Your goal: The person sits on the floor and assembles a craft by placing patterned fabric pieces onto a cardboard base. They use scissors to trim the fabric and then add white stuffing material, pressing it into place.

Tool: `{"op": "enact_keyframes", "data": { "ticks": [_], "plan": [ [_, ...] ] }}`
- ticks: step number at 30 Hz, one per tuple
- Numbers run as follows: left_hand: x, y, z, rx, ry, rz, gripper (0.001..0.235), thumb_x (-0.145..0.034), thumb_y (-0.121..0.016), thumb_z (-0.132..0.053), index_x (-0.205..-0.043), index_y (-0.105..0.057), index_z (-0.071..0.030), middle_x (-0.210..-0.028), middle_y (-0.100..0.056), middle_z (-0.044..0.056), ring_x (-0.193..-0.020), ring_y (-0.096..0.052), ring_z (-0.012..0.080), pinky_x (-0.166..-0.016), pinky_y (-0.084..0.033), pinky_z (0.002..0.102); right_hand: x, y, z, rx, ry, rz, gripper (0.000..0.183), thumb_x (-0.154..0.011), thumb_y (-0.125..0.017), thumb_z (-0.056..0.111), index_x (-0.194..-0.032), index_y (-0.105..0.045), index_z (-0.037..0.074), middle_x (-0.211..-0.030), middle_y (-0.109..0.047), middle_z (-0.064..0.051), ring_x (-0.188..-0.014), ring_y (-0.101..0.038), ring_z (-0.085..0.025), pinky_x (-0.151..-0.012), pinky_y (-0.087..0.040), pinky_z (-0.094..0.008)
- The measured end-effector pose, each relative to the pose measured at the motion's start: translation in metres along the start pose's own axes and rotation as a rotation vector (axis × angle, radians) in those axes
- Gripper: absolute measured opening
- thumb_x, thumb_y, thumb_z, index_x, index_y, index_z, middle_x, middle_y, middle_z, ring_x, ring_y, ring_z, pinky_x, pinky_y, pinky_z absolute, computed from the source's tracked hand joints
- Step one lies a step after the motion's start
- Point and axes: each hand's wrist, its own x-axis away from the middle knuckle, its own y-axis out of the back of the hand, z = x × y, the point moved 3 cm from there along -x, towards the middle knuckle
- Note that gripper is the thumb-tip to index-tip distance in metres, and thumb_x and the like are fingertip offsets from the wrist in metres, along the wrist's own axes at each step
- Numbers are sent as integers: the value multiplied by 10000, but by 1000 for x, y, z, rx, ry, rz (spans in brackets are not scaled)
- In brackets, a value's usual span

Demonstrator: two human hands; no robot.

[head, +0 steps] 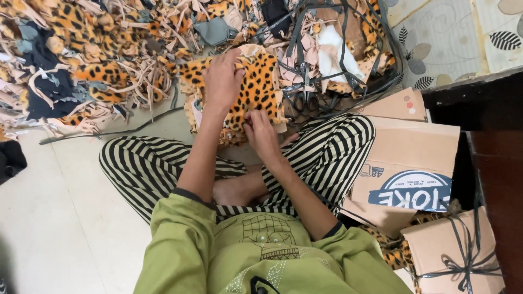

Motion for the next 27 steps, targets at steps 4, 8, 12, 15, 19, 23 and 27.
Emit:
{"op": "enact_keyframes", "data": {
  "ticks": [4,8,12,15,19,23,27],
  "plan": [
    [14,-22,19,-248,-101,-189,504,-888,-776,-111,-1353,-589,-161,-1402,-527,100,-1265,-496,307,-947,-434,481,-1,5,-3,41,-20,0,216,-965,-648,21,-1119,-510,84,-1077,-487,-100,-833,-624,-281,-661,-512,-413],
    [37,-44,22,-406,-230,-38,531,-1120,-446,-426,-1605,-405,-212,-1698,-215,26,-1551,-99,291,-1189,-81,673,-3,-13,-26,60,-32,58,250,-938,-665,36,-1127,-530,127,-1057,-501,-101,-915,-638,-373,-760,-550,-475],
    [43,-52,26,-353,-245,-15,574,-1113,-416,-442,-1619,-393,-172,-1715,-241,32,-1572,-94,318,-1161,16,737,-5,-10,-32,13,-131,144,288,-940,-662,95,-1155,-530,235,-1039,-522,-46,-1001,-688,-429,-823,-593,-512],
    [42,-42,7,-380,-289,-108,525,-1127,-477,-407,-1569,-489,-125,-1709,-263,68,-1565,-117,338,-1154,9,735,-20,23,-47,10,-102,109,195,-952,-664,146,-1102,-632,268,-992,-597,-49,-1010,-686,-397,-827,-577,-491],
    [27,-80,-35,-244,-253,-58,404,-1124,-496,-339,-1445,-601,-117,-1640,-362,62,-1543,-167,316,-1186,-39,689,-34,86,-112,245,-215,2,148,-964,-606,192,-1057,-662,292,-970,-620,-70,-944,-684,-391,-823,-551,-517],
    [5,-171,-62,20,-309,44,254,-1011,-539,-342,-1183,-682,-220,-1135,-667,94,-1084,-662,381,-901,-537,526,-47,127,-178,532,-368,57,208,-955,-623,74,-1129,-727,124,-1179,-580,-161,-1113,-633,-456,-847,-578,-523],
    [-4,-272,-66,204,-220,257,212,-979,-525,-392,-1025,-683,-258,-907,-705,24,-907,-740,311,-747,-601,447,-46,125,-274,828,-368,275,213,-923,-694,117,-1126,-755,101,-1336,-501,-159,-1281,-451,-432,-857,-552,-606]
  ]
}}
